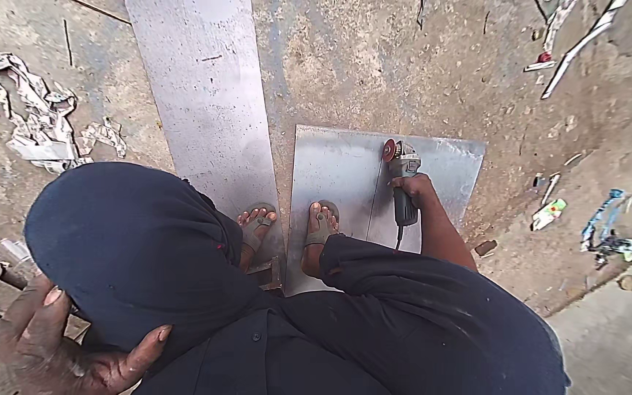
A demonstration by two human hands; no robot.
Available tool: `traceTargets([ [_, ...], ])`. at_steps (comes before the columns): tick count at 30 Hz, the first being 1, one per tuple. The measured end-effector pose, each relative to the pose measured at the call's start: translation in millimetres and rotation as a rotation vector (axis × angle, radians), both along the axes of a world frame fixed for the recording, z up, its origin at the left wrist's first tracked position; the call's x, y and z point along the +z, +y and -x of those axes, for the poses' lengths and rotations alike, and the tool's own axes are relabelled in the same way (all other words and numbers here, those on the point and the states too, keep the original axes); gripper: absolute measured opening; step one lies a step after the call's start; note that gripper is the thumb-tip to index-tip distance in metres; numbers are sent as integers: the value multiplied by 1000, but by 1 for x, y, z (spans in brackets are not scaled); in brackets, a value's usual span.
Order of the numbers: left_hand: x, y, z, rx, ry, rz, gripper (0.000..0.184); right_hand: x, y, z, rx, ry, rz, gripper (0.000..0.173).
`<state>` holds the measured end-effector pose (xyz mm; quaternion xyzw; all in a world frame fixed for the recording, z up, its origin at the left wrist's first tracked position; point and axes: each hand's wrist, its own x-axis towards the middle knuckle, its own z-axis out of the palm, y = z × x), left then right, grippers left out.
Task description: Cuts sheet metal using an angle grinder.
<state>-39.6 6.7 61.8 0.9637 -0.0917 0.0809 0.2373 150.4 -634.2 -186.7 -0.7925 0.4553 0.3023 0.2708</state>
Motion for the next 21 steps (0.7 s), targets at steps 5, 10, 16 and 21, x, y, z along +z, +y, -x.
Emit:
traceTargets([
  [5,0,1,1,0,8,-8,111,-2,-2,0,-3,-10,-9,54],
  [10,-2,3,2,-2,7,0,112,-2,-2,-1,-11,0,-11,53],
  [16,-1,1,0,-3,6,13,111,-5,-4,-1,-7,3,1,55],
  [21,0,0,0,0,23,17,111,-2,-1,-2,0,5,-7,55],
])
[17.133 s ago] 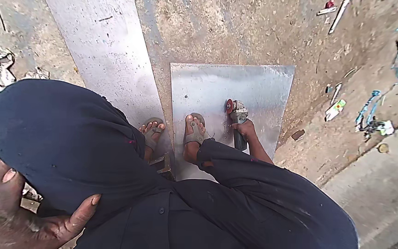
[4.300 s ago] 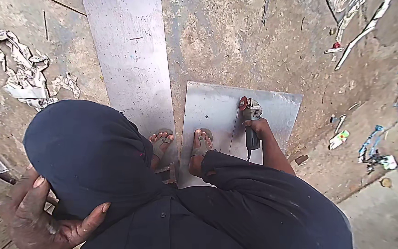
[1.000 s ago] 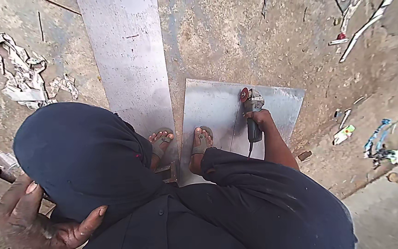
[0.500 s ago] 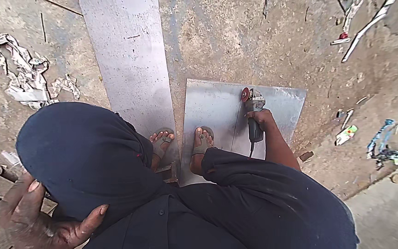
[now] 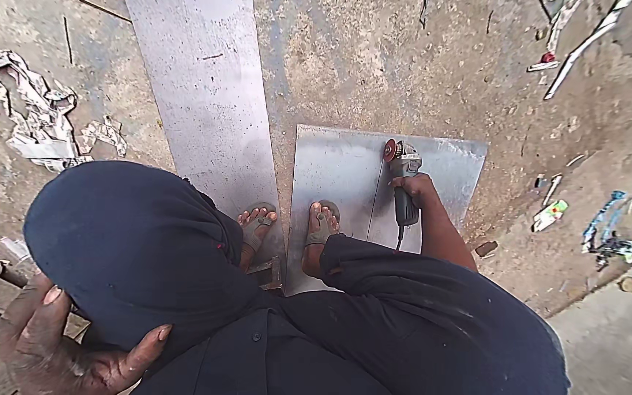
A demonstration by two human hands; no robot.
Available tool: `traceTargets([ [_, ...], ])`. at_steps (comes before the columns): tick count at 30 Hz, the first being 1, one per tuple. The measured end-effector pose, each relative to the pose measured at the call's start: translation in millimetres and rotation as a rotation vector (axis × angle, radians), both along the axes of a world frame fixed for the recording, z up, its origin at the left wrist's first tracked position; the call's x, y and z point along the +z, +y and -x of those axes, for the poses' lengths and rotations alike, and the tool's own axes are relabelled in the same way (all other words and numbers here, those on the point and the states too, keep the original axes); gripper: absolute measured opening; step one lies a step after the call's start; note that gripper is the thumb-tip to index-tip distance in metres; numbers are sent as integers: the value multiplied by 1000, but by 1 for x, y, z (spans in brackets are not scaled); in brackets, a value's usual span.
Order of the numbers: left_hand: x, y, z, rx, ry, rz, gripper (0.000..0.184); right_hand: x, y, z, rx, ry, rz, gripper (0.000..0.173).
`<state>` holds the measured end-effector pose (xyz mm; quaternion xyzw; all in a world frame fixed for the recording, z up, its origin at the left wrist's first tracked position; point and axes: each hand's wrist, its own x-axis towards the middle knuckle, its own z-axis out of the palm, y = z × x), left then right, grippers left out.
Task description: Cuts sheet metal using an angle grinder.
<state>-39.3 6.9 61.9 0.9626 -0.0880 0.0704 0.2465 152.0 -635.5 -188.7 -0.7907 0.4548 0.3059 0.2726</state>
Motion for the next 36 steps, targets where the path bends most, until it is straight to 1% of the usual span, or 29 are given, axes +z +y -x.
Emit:
traceTargets([
  [8,-1,4,2,6,17,-22,115,2,-2,-4,6,-8,-6,55],
  [13,-3,4,4,9,13,-3,113,5,-2,-11,14,-7,-5,57],
  [18,0,3,3,-1,16,-56,114,2,-2,-10,1,1,4,56],
  [24,-4,5,5,3,-3,-6,113,1,-3,-9,-3,2,1,55],
  [31,-2,4,5,2,1,-14,112,1,-3,-9,-2,1,-4,55],
  [36,-2,4,3,-4,8,-4,114,3,-3,-13,-39,-29,-39,54],
])
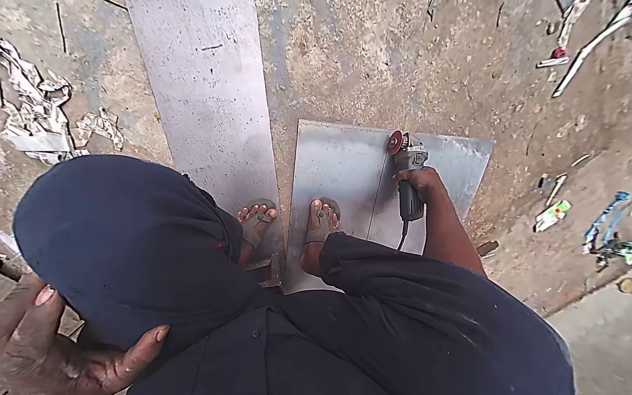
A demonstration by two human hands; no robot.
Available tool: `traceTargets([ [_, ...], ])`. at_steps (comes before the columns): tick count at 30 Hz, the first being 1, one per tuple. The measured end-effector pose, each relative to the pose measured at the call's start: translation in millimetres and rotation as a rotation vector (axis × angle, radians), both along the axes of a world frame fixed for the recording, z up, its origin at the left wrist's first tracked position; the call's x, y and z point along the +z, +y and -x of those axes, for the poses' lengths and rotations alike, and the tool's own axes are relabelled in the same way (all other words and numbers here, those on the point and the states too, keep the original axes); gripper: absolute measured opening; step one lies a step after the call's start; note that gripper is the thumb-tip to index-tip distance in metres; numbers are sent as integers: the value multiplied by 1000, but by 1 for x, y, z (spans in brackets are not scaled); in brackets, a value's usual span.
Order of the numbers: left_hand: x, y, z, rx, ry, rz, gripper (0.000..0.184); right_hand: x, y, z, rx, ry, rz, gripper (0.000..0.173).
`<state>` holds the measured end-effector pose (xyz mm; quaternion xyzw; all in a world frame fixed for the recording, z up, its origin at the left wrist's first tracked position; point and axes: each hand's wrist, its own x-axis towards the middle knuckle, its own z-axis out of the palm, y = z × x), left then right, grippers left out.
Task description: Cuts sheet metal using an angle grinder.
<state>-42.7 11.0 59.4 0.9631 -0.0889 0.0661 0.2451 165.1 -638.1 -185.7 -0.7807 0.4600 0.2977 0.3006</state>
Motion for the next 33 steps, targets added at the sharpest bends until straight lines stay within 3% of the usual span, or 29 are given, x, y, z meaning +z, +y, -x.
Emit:
traceTargets([
  [33,-1,5,3,22,-18,-7,113,-7,5,-7,-13,18,41,58],
])
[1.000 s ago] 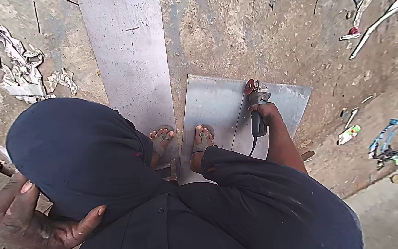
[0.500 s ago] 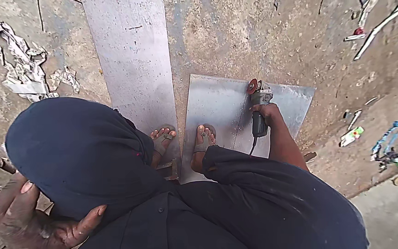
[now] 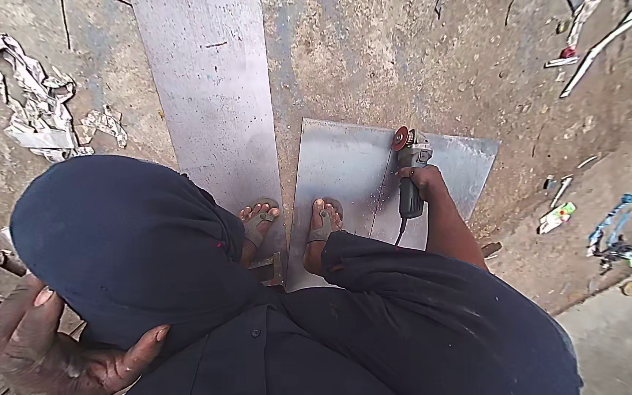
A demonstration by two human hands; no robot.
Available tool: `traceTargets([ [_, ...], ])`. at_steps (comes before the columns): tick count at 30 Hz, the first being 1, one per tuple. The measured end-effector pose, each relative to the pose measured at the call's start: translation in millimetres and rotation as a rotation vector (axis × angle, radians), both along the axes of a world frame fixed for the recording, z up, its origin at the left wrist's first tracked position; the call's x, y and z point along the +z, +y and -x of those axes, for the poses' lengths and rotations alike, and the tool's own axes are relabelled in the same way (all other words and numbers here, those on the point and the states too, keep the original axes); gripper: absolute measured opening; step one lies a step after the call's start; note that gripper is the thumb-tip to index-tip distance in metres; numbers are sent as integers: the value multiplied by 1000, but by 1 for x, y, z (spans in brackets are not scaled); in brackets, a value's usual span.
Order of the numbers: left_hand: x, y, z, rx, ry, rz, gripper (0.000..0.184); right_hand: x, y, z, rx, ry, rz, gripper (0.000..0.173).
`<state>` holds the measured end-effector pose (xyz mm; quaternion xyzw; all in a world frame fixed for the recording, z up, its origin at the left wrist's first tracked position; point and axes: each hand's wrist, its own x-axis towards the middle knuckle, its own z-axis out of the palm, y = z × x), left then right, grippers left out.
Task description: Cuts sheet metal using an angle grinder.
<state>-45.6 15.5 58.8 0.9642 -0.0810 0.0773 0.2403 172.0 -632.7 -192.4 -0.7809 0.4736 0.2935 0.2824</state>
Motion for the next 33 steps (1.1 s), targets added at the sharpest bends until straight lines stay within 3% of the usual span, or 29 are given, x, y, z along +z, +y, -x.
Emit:
traceTargets([
  [33,-2,0,6,-8,62,-5,108,-2,-3,-5,14,-28,-14,56],
])
